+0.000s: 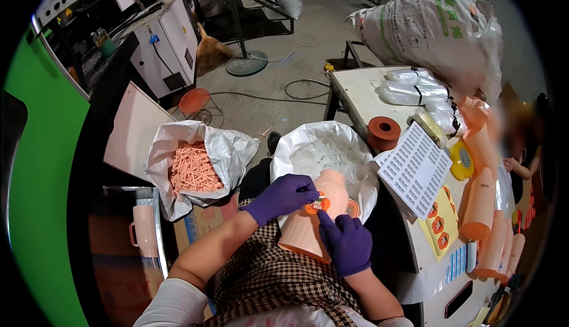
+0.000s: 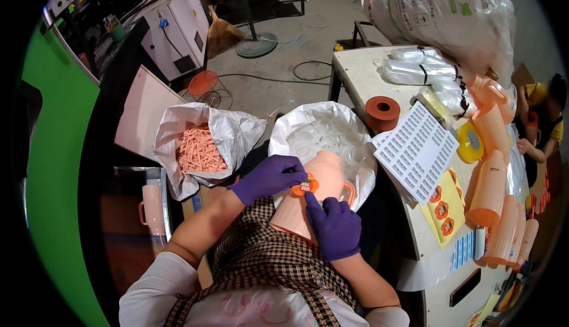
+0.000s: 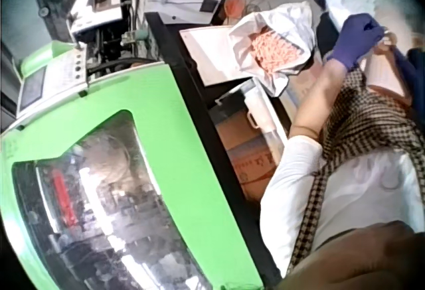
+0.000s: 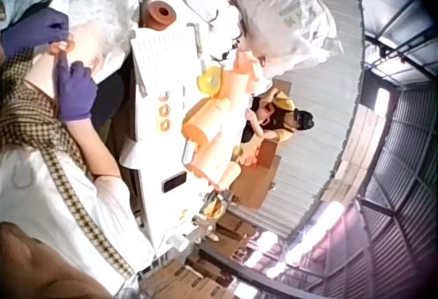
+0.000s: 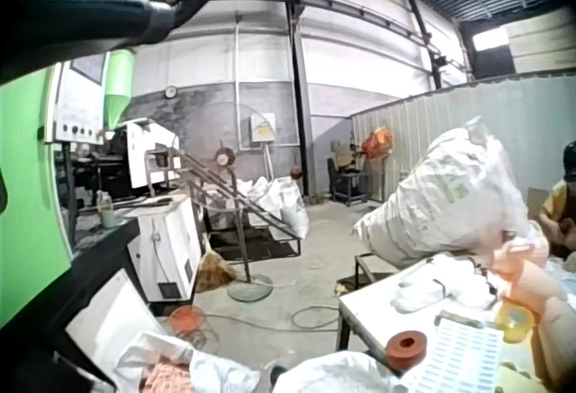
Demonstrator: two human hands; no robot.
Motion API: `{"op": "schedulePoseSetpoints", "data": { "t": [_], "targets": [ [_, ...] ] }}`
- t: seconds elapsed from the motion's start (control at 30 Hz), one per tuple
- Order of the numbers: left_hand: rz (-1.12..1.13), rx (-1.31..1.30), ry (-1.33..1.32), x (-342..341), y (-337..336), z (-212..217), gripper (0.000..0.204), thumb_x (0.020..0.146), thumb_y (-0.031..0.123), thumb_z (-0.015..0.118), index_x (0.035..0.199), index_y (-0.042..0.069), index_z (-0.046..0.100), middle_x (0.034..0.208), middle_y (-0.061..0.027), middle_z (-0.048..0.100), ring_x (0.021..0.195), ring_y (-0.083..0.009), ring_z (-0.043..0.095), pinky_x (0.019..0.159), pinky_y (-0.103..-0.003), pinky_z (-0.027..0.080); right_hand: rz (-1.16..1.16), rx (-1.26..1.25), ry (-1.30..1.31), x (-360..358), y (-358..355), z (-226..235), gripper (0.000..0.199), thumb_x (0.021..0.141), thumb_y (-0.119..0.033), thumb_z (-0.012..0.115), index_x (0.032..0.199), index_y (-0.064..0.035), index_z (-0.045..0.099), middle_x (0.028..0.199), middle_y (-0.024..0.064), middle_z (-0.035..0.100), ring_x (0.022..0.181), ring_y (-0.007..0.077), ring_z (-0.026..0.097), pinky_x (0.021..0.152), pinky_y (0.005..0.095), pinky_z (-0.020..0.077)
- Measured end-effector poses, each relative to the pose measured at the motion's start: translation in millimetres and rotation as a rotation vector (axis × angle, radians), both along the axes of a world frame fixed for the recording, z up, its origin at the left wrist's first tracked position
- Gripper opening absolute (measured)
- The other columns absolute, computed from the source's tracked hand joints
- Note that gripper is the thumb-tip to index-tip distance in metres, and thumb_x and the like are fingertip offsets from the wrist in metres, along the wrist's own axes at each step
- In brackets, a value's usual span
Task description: The person applies circular stickers to the side of pink plastic bottles by hand. They pick up a bottle from a bag, peel a sticker from a sheet on the table, and press it onto the bottle's surface.
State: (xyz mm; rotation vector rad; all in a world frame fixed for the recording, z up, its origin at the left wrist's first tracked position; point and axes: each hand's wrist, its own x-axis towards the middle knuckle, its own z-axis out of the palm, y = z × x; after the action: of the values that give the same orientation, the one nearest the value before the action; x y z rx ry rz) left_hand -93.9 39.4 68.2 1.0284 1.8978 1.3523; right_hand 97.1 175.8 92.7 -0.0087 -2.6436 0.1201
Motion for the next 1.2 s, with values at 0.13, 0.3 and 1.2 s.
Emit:
{"op": "schedulePoseSetpoints", "data": {
  "t": [0.13, 0.3, 1.2],
  "targets": [
    [0.011, -0.032, 0.155, 5.0, 12.4, -13.1, 0.024, 0.090, 0.026, 0.072, 0.092, 0.003, 0.067, 0.082, -0.0102, 0.067, 0.073, -0.0176, 0.064, 0.071, -0.031, 0.051, -0.021, -0.023, -0.074, 0.7, 1.9, -6.1, 0.037, 0.085, -0.024, 0.072, 0.122, -0.0234, 0.069, 0.078, 0.0010, 0.051, 0.062, 0.0183, 0.054, 0.048, 0.0332, 0.0434],
    [0.064, -0.027, 0.286, 9.9, 15.1, -30.1, 0.025, 0.088, 0.028, 0.072, 0.088, 0.004, 0.065, 0.083, -0.0129, 0.065, 0.076, -0.0267, 0.064, 0.071, -0.036, 0.051, -0.058, 0.002, -0.060, 0.2, -1.2, -13.0, 0.035, 0.085, -0.025, 0.074, 0.120, -0.0237, 0.070, 0.077, 0.0002, 0.052, 0.063, 0.0173, 0.055, 0.049, 0.0328, 0.0438],
    [-0.006, 0.286, 0.301, 78.0, -13.3, -51.1, 0.062, 0.093, 0.018, 0.067, 0.148, 0.003, 0.043, 0.153, -0.0159, 0.042, 0.143, -0.0283, 0.038, 0.116, -0.041, 0.030, -0.488, -0.709, 0.109, 81.1, 127.6, 23.4, 0.070, 0.071, -0.024, 0.086, 0.127, 0.0027, 0.055, 0.127, 0.0231, 0.057, 0.117, 0.0375, 0.056, 0.098, 0.0435, 0.0465]
  ]
}}
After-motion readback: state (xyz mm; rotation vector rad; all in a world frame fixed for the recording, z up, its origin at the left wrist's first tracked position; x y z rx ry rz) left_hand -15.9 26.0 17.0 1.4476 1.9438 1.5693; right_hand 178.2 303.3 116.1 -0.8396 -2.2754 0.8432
